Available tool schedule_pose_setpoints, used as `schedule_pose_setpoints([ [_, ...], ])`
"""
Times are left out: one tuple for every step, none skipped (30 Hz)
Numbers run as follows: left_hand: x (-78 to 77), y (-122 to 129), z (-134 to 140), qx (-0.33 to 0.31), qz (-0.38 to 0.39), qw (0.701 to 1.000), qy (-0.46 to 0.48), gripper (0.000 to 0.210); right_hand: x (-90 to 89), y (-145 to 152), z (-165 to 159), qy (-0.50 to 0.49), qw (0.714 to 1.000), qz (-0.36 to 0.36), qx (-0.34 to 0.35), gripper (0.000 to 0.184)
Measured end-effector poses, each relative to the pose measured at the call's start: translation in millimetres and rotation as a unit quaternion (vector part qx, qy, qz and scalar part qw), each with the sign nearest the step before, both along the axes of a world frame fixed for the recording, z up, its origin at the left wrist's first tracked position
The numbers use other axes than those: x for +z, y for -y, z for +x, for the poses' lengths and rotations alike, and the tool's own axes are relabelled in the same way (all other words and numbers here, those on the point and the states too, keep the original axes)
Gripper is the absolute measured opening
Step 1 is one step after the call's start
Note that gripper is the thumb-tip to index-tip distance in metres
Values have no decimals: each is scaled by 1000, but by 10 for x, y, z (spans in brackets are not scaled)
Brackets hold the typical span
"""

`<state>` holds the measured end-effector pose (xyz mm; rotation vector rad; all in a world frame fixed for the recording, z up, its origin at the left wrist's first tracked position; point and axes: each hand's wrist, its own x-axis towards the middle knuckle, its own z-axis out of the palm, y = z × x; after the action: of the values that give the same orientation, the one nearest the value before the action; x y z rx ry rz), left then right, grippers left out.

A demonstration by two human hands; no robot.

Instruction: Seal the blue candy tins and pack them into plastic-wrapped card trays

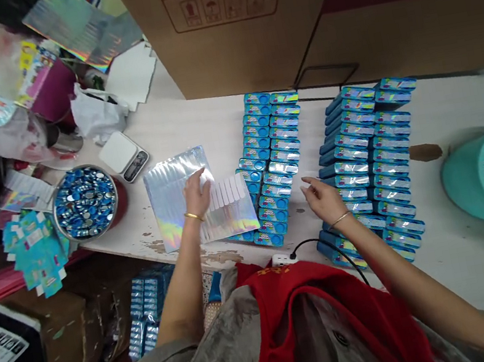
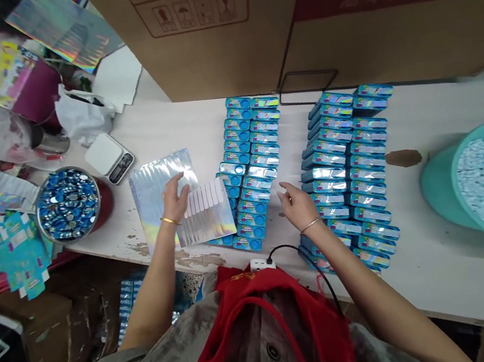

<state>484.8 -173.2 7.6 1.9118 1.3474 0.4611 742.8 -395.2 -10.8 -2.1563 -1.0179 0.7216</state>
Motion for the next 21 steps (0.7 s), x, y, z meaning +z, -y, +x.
schedule_pose_setpoints([
  [-69,-156,-196,3,-34,999,-19,31,71,-50,-34,9,1000,14,9,47],
  [-141,-279,-360,-11,-72,997,-30,31,140,-116,-91,18,999,31,19,45],
  [-207,-365,-485,-36,-107,993,-34,29,205,-194,-170,25,998,49,32,42],
  [-257,-414,-571,-66,-135,988,-32,28,265,-281,-265,30,996,65,49,39],
  [-279,-427,-619,-98,-157,982,-25,29,322,-373,-374,34,994,78,69,37],
  [-268,-409,-636,-123,-172,977,-16,31,377,-466,-491,39,991,86,91,35],
  [-219,-366,-628,-147,-183,972,-6,33,434,-556,-613,53,988,90,115,34],
  [-133,-306,-602,-169,-189,967,6,34,496,-641,-735,76,983,92,138,34],
  [-15,-236,-562,-194,-190,962,22,34,563,-719,-853,103,977,90,162,36],
  [129,-163,-513,-222,-185,956,42,34,636,-786,-959,128,969,88,190,39],
  [287,-95,-458,-249,-172,951,65,32,714,-842,-1048,145,961,86,219,40],
  [449,-36,-398,-272,-154,946,87,30,794,-885,-1112,151,953,83,248,40],
  [604,8,-333,-285,-133,943,105,28,872,-915,-1145,147,948,79,272,37],
  [744,36,-266,-289,-118,943,117,25,946,-932,-1142,136,945,76,288,36],
  [861,47,-195,-288,-109,943,127,22,1012,-937,-1101,123,945,75,293,36],
  [952,44,-122,-283,-106,944,134,20,1069,-932,-1023,111,948,76,290,37],
  [1019,31,-45,-278,-107,945,139,18,1116,-918,-913,102,951,80,279,38],
  [1061,12,37,-276,-109,944,143,18,1155,-899,-781,92,956,86,266,38],
  [1084,-7,125,-278,-112,943,147,19,1185,-877,-636,80,960,90,252,36],
  [1090,-21,218,-284,-112,940,150,19,1209,-856,-489,65,964,90,241,35],
  [1083,-30,317,-295,-107,937,152,17,1224,-839,-350,49,968,85,232,33],
])
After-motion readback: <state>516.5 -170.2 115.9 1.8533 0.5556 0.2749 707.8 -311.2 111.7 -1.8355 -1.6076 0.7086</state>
